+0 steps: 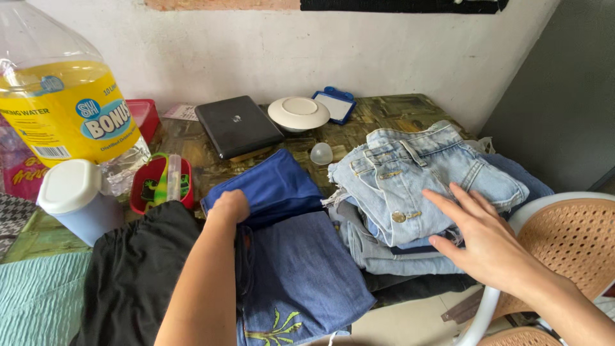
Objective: The person folds several garments one by one, including dark blue shorts, blue jeans, beige pants, a pink top, and a brown top. Each item is smoothed, folded, and placed on a table or chair. The person also briefly moves a small container on the table.
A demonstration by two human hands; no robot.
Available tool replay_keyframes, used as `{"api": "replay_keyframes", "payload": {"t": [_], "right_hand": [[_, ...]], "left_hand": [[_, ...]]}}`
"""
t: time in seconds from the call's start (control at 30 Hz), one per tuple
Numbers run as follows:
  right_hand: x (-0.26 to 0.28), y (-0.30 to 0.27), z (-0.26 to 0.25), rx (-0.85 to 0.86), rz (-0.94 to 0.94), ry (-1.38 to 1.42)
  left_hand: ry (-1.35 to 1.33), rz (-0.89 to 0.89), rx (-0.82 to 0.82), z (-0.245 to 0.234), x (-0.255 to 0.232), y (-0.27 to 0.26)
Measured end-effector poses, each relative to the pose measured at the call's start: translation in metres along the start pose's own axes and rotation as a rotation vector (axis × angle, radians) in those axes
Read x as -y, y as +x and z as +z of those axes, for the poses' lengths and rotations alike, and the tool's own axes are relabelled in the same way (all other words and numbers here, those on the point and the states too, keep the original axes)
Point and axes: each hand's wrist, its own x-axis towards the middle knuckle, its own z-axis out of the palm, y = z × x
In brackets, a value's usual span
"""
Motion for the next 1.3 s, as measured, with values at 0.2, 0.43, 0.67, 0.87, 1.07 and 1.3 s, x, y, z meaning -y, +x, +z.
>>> {"api": "replay_keyframes", "payload": {"t": [0.2, 0.43, 0.67, 0.87, 1.07, 1.3], "right_hand": [[0.007, 0.005, 0.003, -0.015, -0.006, -0.07], [0.014, -0.012, 0.009, -0.294, -0.12, -0.19], [0.041, -0.073, 0.028, -0.386, -0.674, 0.204], [0.023, -0.126, 0.075, 0.055, -0.67, 0.419], [0.003, -0.184, 0.156, 0.427, -0.519, 0.404], [-0.044, -0.259, 0.28, 0.757, -0.177, 0.368]], "left_hand": [[0.276, 0.24, -0.131, -0.021, -0.019, -0.067], [0.275, 0.415, -0.356, -0.032, -0.019, -0.126], [0.1, 0.495, -0.578, 0.008, -0.017, -0.23], [0.015, 0.496, -0.594, 0.066, -0.015, -0.331], [0.007, 0.479, -0.482, 0.143, 0.024, -0.409], [-0.051, 0.295, -0.273, 0.275, 0.072, -0.449]]}}
